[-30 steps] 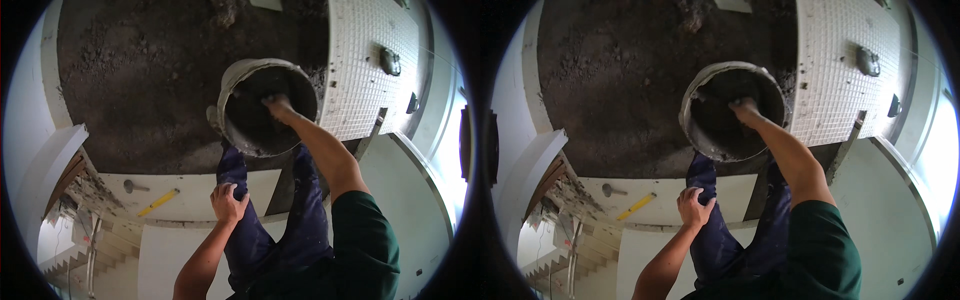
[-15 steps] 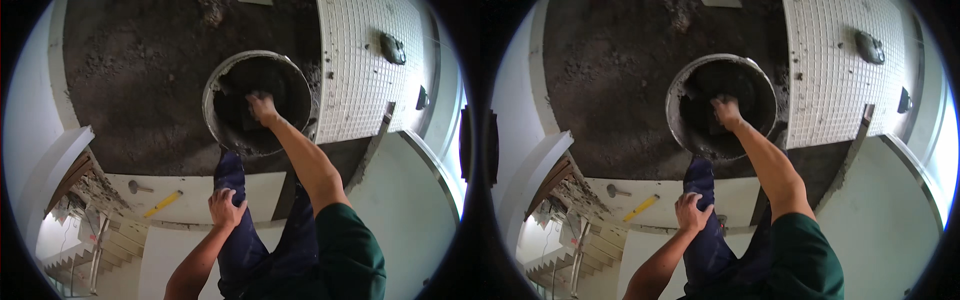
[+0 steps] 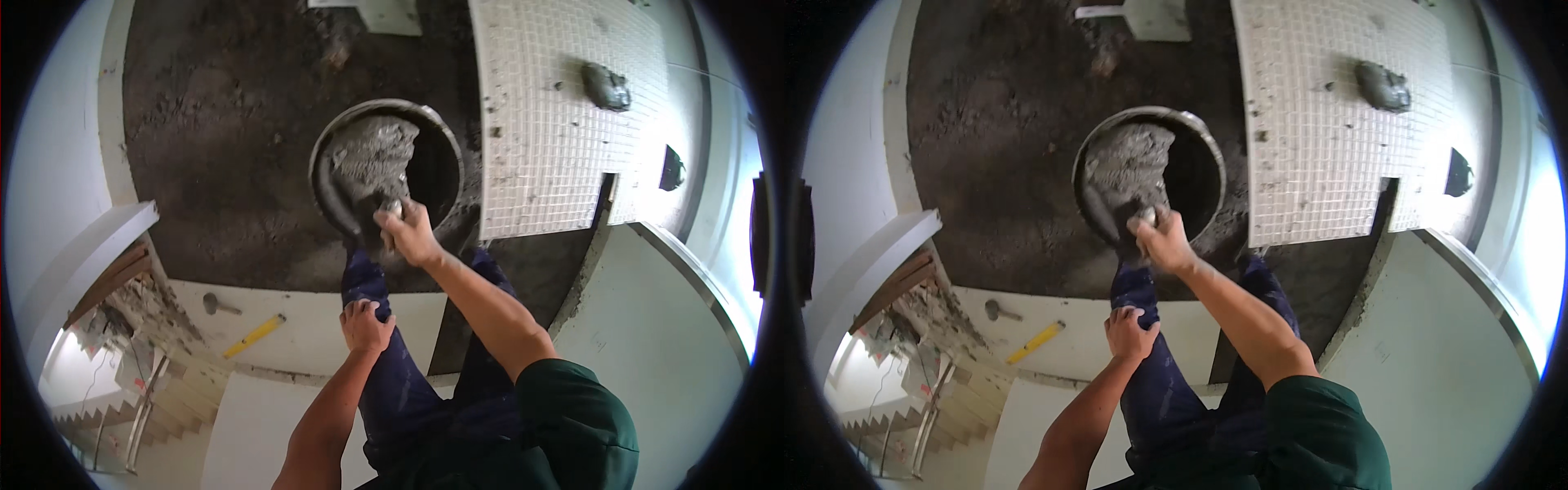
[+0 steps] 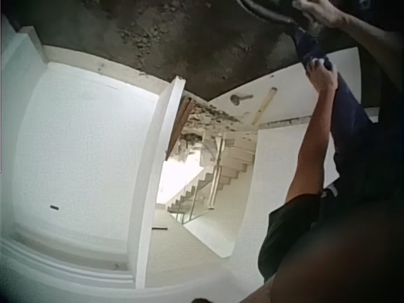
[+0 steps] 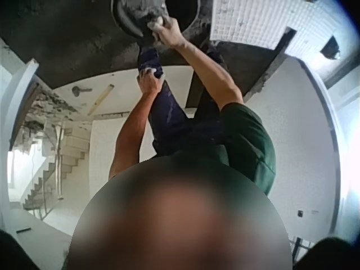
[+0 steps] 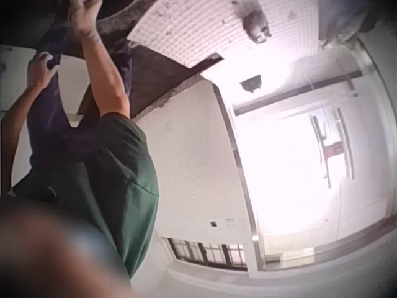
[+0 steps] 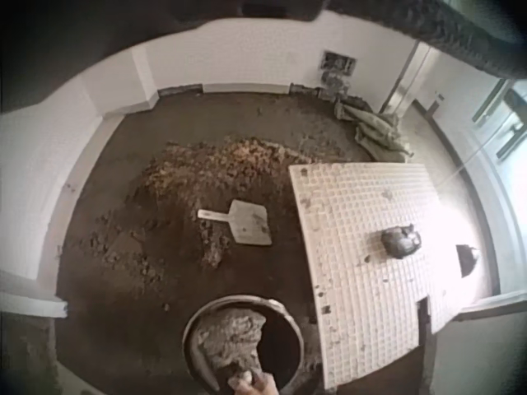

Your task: Applying mortar to floor tiles using a trowel to prepare for leveling.

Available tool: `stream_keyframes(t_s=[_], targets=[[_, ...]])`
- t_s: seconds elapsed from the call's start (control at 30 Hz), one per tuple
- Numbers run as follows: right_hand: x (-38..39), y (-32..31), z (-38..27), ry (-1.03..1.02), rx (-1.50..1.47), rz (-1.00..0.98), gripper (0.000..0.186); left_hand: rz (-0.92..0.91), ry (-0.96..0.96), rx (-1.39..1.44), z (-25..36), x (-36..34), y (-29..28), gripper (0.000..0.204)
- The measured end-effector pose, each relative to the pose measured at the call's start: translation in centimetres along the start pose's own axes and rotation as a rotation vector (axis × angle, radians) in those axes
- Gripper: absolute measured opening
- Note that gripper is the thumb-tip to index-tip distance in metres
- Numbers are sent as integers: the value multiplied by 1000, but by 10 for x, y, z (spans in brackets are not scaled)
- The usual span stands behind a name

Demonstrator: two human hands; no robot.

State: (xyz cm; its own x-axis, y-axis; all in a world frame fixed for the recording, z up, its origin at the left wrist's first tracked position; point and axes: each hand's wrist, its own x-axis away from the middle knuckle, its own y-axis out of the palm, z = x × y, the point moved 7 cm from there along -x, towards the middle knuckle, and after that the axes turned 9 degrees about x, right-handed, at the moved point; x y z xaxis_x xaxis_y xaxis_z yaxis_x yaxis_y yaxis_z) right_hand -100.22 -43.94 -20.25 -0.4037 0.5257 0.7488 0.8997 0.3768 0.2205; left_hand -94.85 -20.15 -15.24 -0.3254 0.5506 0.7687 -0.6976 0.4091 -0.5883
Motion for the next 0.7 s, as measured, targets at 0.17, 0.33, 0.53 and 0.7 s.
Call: stream_keyframes(t_s=[0.17,0.33,0.53,0.7], targets=[[68,-116,-55,-89,27,58,18,80,4,12,20,-1,3,44],[92,-307,-157,-518,879,665,19,48,-35,-52,36,-3,10,46],[48,-483,-233,-359,1803,1217,28,17,-60,-138,52,-9,24,43],[-4,-533,-253,91,1468,864,43,33,-64,-137,61,-10,14,43]])
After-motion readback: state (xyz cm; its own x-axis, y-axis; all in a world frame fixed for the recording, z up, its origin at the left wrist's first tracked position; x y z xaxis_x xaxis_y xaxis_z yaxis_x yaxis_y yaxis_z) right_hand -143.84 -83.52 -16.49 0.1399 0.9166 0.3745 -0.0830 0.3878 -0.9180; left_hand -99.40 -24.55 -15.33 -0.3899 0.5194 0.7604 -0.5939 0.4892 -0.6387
